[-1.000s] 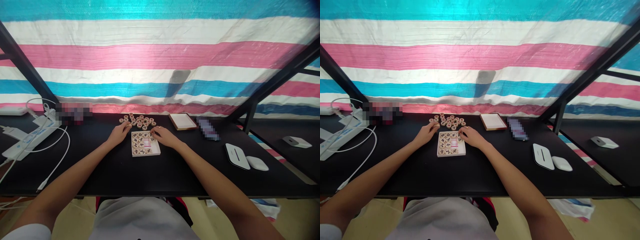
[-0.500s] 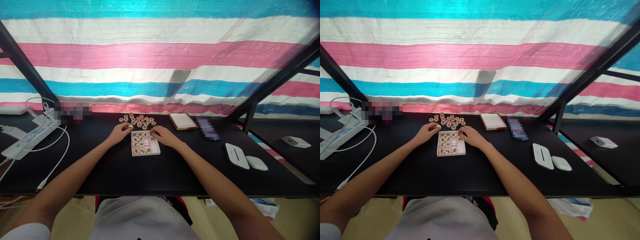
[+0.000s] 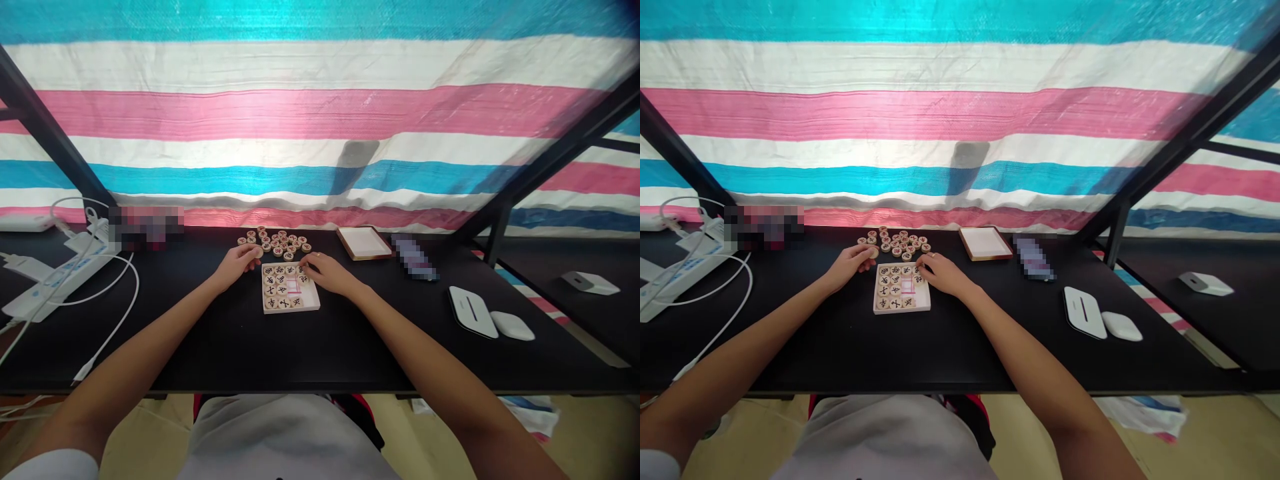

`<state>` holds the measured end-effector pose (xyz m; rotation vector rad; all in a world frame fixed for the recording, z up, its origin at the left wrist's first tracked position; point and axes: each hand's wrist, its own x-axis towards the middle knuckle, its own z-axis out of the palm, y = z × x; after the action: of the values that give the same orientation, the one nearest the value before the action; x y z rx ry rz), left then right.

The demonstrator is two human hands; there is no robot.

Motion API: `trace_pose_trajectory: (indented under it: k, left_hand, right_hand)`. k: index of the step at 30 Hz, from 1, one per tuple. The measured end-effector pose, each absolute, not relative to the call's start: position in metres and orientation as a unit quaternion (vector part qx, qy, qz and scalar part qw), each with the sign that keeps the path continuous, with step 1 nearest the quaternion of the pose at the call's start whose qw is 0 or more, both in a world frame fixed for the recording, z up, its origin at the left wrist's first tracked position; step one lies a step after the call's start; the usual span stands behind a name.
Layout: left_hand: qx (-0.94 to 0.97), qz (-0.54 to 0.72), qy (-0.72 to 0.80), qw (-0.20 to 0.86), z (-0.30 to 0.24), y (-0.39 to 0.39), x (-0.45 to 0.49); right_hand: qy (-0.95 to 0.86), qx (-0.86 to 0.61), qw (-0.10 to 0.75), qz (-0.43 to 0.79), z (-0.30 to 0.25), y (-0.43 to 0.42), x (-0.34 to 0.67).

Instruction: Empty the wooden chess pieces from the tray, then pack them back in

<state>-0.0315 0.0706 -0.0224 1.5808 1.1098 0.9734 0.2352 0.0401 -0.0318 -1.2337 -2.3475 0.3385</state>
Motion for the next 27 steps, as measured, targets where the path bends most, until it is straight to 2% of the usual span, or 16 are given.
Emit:
trace_pose_trajectory:
  k: [22,27]
  left_hand:
    - [0.659,0.405,0.403,0.488,-0.0253,0.071,-0.0311]
    - [0.617,0.407,0.408,0.536,-0.0236,0.0703,-0.031]
  right_hand:
    - [-0.856,-0.447,0.23,0.121,-0.0338,0.0419,0.2358]
    - [-0.856,-0.445,0.234,0.122,-0.0338,0.0417,0.2356]
